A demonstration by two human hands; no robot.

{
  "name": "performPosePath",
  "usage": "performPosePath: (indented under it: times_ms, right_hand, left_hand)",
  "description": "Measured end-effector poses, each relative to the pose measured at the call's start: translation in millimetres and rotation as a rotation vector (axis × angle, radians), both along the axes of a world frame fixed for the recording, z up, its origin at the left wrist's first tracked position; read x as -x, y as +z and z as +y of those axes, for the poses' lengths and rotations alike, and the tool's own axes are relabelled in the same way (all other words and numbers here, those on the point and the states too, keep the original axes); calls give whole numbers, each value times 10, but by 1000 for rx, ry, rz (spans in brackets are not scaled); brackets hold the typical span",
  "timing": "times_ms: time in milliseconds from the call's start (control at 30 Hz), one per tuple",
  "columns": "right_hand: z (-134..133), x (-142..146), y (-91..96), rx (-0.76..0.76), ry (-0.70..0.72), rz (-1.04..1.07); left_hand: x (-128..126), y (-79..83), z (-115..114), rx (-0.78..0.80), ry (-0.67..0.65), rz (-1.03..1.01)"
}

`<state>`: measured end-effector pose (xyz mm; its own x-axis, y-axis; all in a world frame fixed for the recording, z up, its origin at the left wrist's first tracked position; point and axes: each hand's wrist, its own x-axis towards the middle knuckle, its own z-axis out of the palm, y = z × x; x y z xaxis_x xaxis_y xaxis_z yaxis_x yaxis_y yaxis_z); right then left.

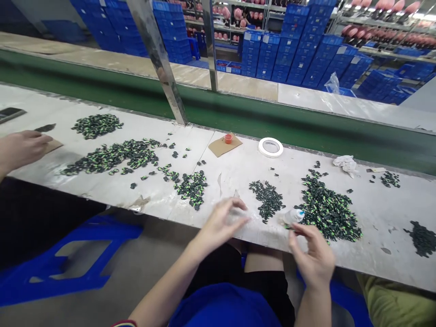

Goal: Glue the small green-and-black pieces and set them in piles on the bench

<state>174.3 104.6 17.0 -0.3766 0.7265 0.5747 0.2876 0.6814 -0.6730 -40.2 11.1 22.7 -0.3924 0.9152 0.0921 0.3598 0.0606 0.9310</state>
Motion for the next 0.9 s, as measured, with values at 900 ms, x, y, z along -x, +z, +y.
performPosePath:
  times_ms: [900]
  right_hand:
    - [190,5,-323,378,-114,-66]
  left_hand:
    - [767,-128,454,120,74,613]
